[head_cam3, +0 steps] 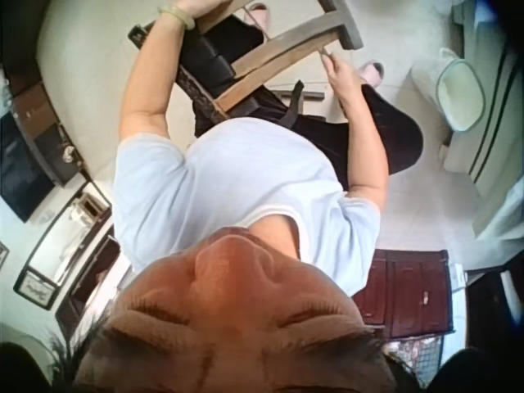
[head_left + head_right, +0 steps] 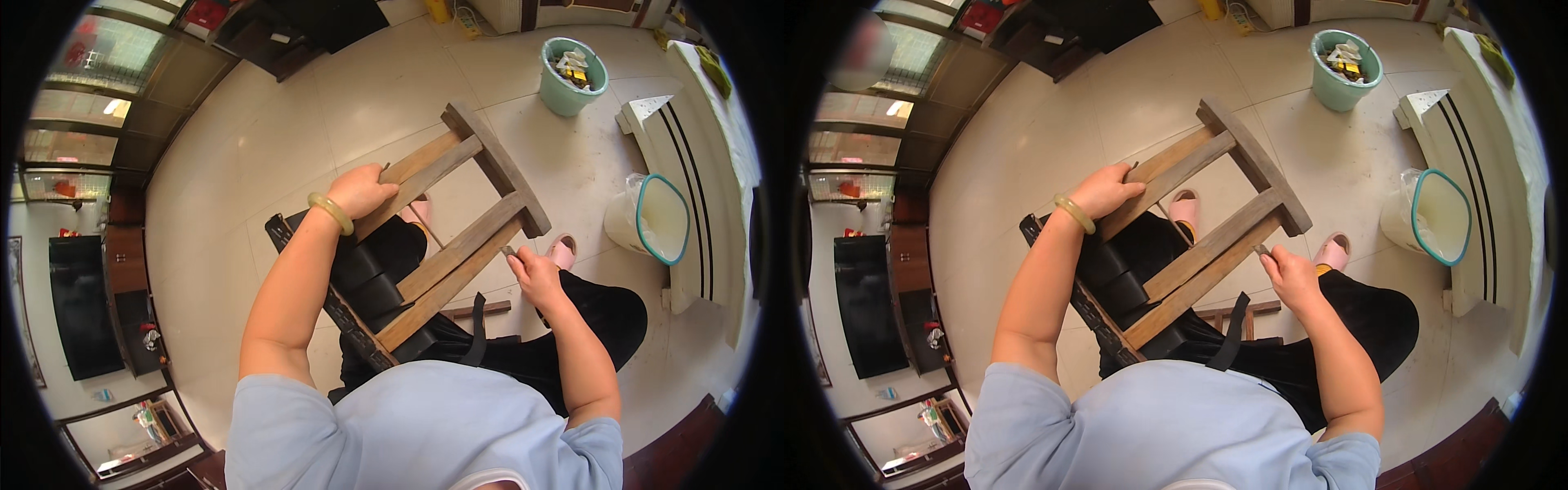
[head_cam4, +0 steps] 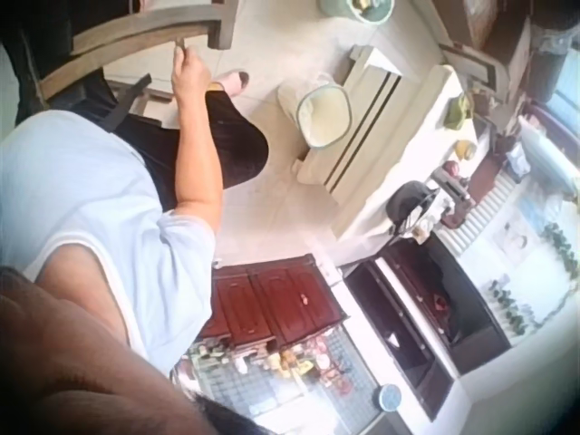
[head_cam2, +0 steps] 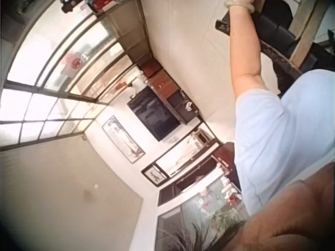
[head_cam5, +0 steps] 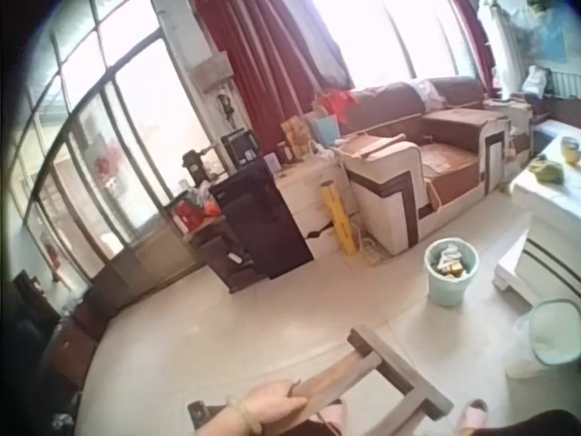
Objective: The person is repairing a small wooden stool. They use a utility knife to scrape and smooth the wooden frame while sitting on the floor. The stool is repositioned several times to access different areas.
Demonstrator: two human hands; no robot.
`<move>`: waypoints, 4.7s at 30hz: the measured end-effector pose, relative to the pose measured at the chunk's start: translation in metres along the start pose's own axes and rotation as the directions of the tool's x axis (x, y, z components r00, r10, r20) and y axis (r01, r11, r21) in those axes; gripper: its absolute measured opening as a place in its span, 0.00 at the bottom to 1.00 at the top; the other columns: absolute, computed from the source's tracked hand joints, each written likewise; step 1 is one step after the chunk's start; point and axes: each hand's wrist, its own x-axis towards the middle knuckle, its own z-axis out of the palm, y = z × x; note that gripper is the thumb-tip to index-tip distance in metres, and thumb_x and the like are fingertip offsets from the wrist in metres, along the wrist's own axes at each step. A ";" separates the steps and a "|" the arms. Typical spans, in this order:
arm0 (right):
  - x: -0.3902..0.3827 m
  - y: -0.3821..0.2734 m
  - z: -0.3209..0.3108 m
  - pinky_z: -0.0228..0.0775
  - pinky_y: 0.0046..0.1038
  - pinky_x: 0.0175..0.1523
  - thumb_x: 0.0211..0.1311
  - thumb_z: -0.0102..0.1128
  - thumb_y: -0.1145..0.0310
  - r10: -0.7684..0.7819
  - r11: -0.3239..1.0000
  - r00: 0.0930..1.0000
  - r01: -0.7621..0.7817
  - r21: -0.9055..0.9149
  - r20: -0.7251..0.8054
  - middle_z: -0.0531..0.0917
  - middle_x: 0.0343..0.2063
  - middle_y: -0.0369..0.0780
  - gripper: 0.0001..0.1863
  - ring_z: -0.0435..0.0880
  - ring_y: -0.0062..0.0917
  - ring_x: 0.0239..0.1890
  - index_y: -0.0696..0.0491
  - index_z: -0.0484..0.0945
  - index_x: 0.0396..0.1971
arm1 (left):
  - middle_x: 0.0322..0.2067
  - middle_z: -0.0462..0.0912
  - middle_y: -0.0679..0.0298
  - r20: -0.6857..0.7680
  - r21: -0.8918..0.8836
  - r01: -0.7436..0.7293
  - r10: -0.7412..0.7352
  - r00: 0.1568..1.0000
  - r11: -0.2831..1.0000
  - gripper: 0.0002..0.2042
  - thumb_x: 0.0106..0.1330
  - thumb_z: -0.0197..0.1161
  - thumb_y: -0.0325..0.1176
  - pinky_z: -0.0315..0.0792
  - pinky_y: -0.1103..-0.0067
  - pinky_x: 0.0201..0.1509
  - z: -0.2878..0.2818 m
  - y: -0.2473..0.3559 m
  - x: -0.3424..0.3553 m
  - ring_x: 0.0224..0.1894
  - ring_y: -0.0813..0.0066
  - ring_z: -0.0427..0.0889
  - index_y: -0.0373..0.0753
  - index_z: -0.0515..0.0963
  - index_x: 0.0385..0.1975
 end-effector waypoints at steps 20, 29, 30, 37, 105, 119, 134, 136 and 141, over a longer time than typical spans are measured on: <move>-0.001 -0.003 -0.007 0.65 0.44 0.26 0.63 0.58 0.61 -0.102 0.994 0.993 0.104 0.025 -0.062 0.76 0.15 0.48 0.15 0.76 0.47 0.21 0.55 0.69 0.23 | 0.38 0.80 0.44 0.025 0.173 0.009 -0.013 1.000 0.985 0.34 0.39 0.78 0.49 0.72 0.66 0.49 -0.006 0.015 -0.009 0.44 0.49 0.79 0.28 0.74 0.40; -0.005 -0.015 -0.020 0.65 0.42 0.25 0.63 0.59 0.62 -0.175 0.983 0.978 0.180 0.035 -0.116 0.75 0.15 0.47 0.15 0.76 0.46 0.20 0.55 0.69 0.23 | 0.36 0.82 0.46 -0.015 0.249 0.021 -0.018 1.000 0.968 0.30 0.42 0.77 0.45 0.74 0.67 0.47 -0.022 0.054 -0.031 0.41 0.51 0.81 0.28 0.73 0.38; -0.006 -0.016 -0.020 0.65 0.41 0.25 0.63 0.59 0.62 -0.186 0.981 0.974 0.191 0.031 -0.131 0.75 0.14 0.47 0.15 0.76 0.45 0.20 0.55 0.69 0.23 | 0.36 0.81 0.46 -0.024 0.254 0.013 -0.007 1.000 0.967 0.31 0.42 0.77 0.45 0.73 0.66 0.47 -0.025 0.058 -0.034 0.41 0.50 0.81 0.28 0.73 0.39; -0.016 -0.018 -0.029 0.66 0.42 0.24 0.62 0.60 0.61 -0.241 0.967 0.948 0.254 0.037 -0.208 0.75 0.14 0.46 0.14 0.76 0.45 0.20 0.54 0.70 0.23 | 0.34 0.81 0.47 -0.151 0.416 -0.033 0.105 0.983 0.909 0.31 0.43 0.76 0.43 0.74 0.65 0.46 -0.053 0.121 -0.066 0.41 0.50 0.81 0.29 0.71 0.41; 0.023 -0.016 -0.002 0.69 0.40 0.25 0.63 0.58 0.60 -0.021 0.999 0.990 0.016 0.038 0.136 0.78 0.20 0.43 0.15 0.78 0.42 0.22 0.54 0.69 0.24 | 0.47 0.78 0.49 -0.008 -0.715 0.190 -0.279 0.960 0.673 0.42 0.53 0.65 0.62 0.71 0.72 0.52 0.194 0.001 0.258 0.46 0.63 0.78 0.27 0.71 0.54; 0.029 -0.009 -0.001 0.68 0.41 0.26 0.63 0.58 0.62 0.028 0.998 0.992 -0.035 0.052 0.122 0.77 0.20 0.44 0.14 0.77 0.44 0.22 0.55 0.69 0.24 | 0.29 0.85 0.55 0.620 -0.512 0.476 -0.075 0.781 0.715 0.32 0.64 0.51 0.64 0.71 0.76 0.30 0.157 0.057 0.261 0.26 0.71 0.82 0.38 0.80 0.47; 0.027 -0.013 0.001 0.69 0.40 0.26 0.64 0.57 0.60 0.008 1.000 0.995 -0.011 0.029 0.101 0.78 0.19 0.43 0.15 0.78 0.43 0.22 0.55 0.69 0.24 | 0.22 0.81 0.55 0.531 -0.616 0.452 -0.085 0.843 0.645 0.26 0.63 0.54 0.54 0.68 0.75 0.23 0.166 0.053 0.246 0.18 0.67 0.78 0.30 0.80 0.32; 0.025 -0.012 0.001 0.69 0.40 0.26 0.64 0.57 0.60 0.000 0.999 0.996 -0.003 0.037 0.092 0.78 0.19 0.43 0.15 0.78 0.43 0.22 0.54 0.69 0.24 | 0.21 0.80 0.54 0.486 -0.638 0.410 -0.072 0.871 0.652 0.27 0.61 0.56 0.53 0.69 0.73 0.24 0.165 0.056 0.233 0.18 0.66 0.78 0.27 0.79 0.30; 0.022 -0.011 -0.004 0.68 0.40 0.25 0.63 0.58 0.60 -0.042 0.998 0.997 0.039 0.045 0.070 0.77 0.18 0.43 0.16 0.77 0.43 0.21 0.54 0.69 0.23 | 0.24 0.82 0.46 0.214 -0.690 0.221 -0.097 0.972 0.689 0.29 0.56 0.60 0.54 0.74 0.69 0.32 0.183 0.060 0.195 0.24 0.57 0.82 0.23 0.80 0.29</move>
